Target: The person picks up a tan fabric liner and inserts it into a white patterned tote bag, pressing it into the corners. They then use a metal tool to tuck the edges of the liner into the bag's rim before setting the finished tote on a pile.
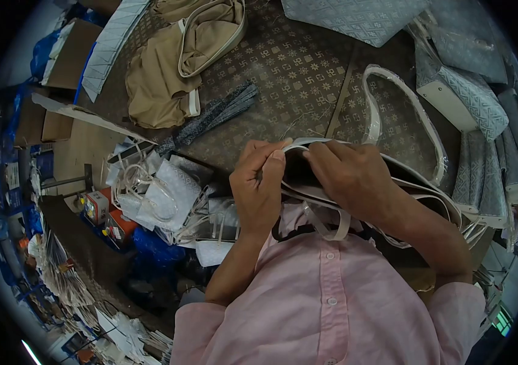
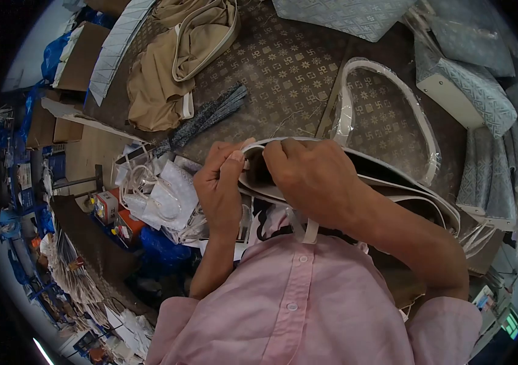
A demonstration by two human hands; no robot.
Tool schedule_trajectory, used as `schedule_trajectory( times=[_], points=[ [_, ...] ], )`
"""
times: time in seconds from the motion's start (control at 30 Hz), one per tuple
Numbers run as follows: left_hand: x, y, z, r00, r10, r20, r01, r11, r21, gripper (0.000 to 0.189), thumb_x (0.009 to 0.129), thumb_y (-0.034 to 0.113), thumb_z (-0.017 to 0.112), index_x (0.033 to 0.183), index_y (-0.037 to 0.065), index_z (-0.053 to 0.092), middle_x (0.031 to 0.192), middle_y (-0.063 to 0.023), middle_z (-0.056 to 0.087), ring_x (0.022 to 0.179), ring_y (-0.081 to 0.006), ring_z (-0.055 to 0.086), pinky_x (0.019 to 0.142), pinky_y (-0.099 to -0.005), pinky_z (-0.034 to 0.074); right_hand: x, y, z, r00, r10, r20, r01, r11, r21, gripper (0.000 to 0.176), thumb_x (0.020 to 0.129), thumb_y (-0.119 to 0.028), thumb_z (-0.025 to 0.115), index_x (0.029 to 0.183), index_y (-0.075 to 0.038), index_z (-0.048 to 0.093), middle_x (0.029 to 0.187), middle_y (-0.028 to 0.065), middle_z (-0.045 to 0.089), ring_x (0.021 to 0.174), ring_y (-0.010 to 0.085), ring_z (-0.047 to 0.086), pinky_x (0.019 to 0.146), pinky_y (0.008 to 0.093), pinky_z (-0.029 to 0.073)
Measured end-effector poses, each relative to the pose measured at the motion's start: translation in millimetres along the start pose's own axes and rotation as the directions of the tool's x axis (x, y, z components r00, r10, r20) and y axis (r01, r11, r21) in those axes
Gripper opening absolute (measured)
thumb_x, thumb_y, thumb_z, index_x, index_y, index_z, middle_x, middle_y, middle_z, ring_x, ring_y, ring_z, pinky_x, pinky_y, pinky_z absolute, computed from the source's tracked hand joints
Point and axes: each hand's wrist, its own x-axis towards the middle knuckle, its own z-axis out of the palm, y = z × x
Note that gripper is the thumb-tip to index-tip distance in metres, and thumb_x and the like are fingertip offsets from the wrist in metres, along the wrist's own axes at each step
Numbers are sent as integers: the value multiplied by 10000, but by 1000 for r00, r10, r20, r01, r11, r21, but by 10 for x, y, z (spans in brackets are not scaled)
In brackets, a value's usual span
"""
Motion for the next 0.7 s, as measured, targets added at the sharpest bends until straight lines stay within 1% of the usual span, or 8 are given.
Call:
schedule_trajectory(
  times=[0.17, 0.27, 0.4, 0.47, 0.5, 0.57, 0.67, 0.7],
  points=[
    [-51, -7, 45, 999, 7, -48, -7, 1000, 8, 198, 861, 28, 540, 1018, -31, 646, 788, -31, 505, 690, -62, 437, 588, -201, 353, -14, -43, 24, 998, -10, -62, 11, 1000, 14, 101, 704, -72, 561, 750, -8, 498, 678, 122, 570, 580, 255, 613, 474, 341, 484],
    [-62, -51, 60, 997, -26, -79, 20, 997, -74, 181, 869, 47, 566, 1014, -26, 648, 791, -30, 506, 678, -59, 434, 581, -201, 351, -20, -58, 39, 995, -33, -99, 34, 999, 6, 97, 706, -73, 556, 750, -4, 502, 666, 127, 566, 577, 254, 612, 471, 333, 484],
    [-3, -70, 79, 996, 38, -86, -36, 999, 22, 172, 875, 75, 582, 998, -23, 653, 765, -35, 514, 666, -66, 441, 569, -212, 357, 8, -21, 59, 994, -46, -100, 42, 998, -42, 103, 708, -85, 556, 752, -7, 505, 659, 116, 566, 575, 241, 613, 477, 326, 484],
    [7, -45, 90, 993, 62, -104, -54, 995, 80, 169, 875, 77, 582, 990, -24, 654, 753, -40, 520, 662, -75, 447, 570, -217, 361, 53, 4, 24, 998, -59, -37, 51, 982, -180, 104, 716, -108, 561, 741, -17, 517, 673, 109, 578, 564, 224, 608, 480, 319, 479],
    [6, -28, 95, 994, 39, -99, -31, 996, 81, 166, 875, 80, 582, 982, -25, 653, 742, -48, 524, 658, -86, 455, 571, -225, 366, 80, -12, -21, 997, -72, -34, 64, 981, -183, 104, 716, -108, 561, 741, -17, 517, 673, 109, 578, 564, 224, 608, 480, 319, 479],
    [5, -9, 89, 994, 21, -106, -12, 996, 88, 164, 875, 83, 583, 974, -27, 653, 731, -55, 529, 655, -97, 463, 572, -232, 371, 156, -76, -122, 997, -68, 25, 73, 921, -384, 104, 724, -124, 564, 731, -24, 534, 679, 108, 587, 565, 217, 604, 482, 312, 475],
    [14, -22, 54, 992, 24, -123, -11, 995, 104, 157, 874, 84, 583, 959, -30, 651, 744, -69, 550, 648, -112, 485, 580, -240, 383, 283, -76, -264, 990, -100, -97, 42, 877, -478, 100, 735, -132, 558, 730, -32, 549, 677, 89, 600, 582, 229, 609, 508, 304, 477],
    [8, -30, 37, 993, 13, -120, 3, 991, 131, 150, 875, 84, 582, 946, -25, 656, 753, -72, 559, 655, -113, 496, 587, -238, 387, 332, -37, -253, 989, -113, -94, 55, 877, -477, 100, 735, -132, 558, 730, -32, 549, 677, 89, 600, 582, 229, 609, 508, 304, 477]
  ],
)
